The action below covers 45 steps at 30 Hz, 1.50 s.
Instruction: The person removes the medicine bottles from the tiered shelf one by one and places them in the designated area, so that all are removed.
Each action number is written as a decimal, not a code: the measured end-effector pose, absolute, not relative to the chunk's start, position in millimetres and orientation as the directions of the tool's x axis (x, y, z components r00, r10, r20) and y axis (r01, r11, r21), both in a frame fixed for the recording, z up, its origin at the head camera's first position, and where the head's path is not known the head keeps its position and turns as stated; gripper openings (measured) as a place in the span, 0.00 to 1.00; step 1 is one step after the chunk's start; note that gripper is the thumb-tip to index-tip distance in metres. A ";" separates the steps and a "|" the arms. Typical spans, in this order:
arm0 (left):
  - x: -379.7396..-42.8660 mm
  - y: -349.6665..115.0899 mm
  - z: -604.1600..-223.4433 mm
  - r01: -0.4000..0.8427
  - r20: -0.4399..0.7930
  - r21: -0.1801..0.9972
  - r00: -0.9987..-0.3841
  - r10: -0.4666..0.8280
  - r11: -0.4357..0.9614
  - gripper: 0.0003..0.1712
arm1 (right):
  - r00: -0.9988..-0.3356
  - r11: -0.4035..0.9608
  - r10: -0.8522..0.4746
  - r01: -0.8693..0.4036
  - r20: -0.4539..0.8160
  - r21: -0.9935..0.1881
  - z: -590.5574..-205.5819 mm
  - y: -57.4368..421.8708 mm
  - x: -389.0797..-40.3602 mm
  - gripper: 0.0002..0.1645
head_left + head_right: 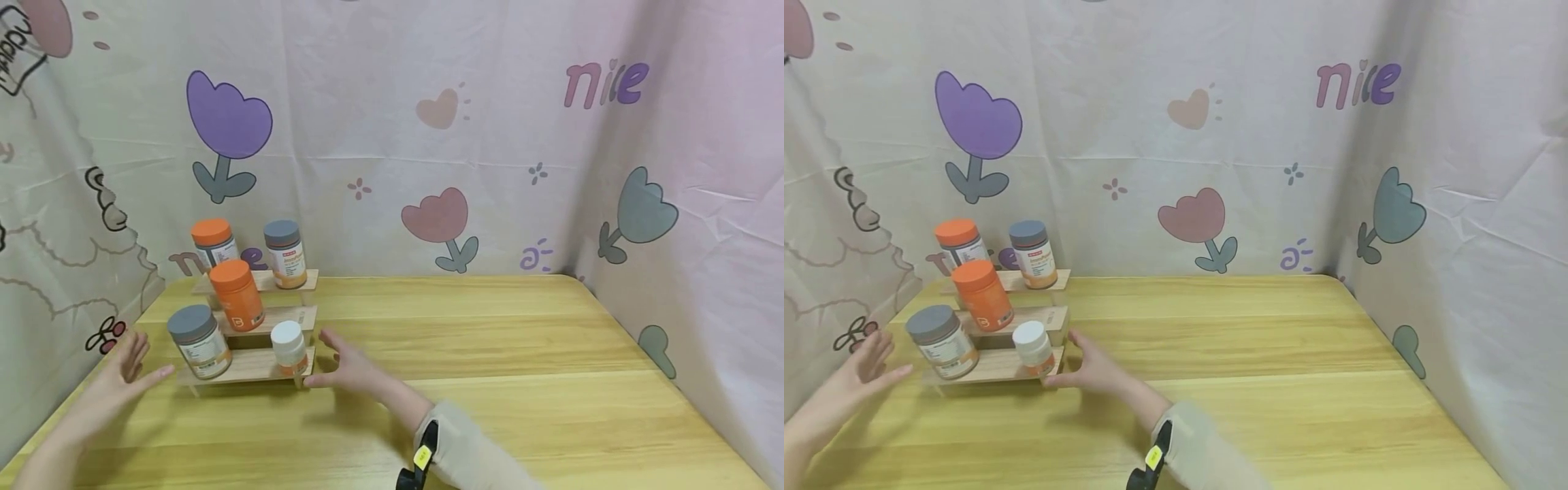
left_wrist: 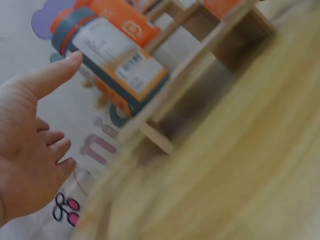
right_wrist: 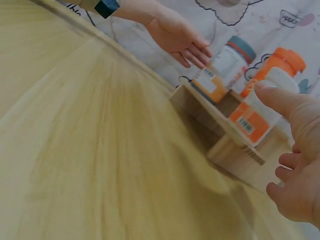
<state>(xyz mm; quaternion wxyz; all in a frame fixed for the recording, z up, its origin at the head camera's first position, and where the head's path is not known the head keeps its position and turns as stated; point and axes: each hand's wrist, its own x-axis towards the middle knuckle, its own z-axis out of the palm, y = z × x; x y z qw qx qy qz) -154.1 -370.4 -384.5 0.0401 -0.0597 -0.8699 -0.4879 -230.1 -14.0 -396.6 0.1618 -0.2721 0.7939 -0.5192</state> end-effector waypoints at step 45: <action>-165.0 -367.1 -412.3 0.146 0.054 0.947 -0.950 0.307 0.285 0.45 | -0.742 0.218 -0.669 -0.160 -0.028 -0.963 -407.5 -16.8 -219.8 0.57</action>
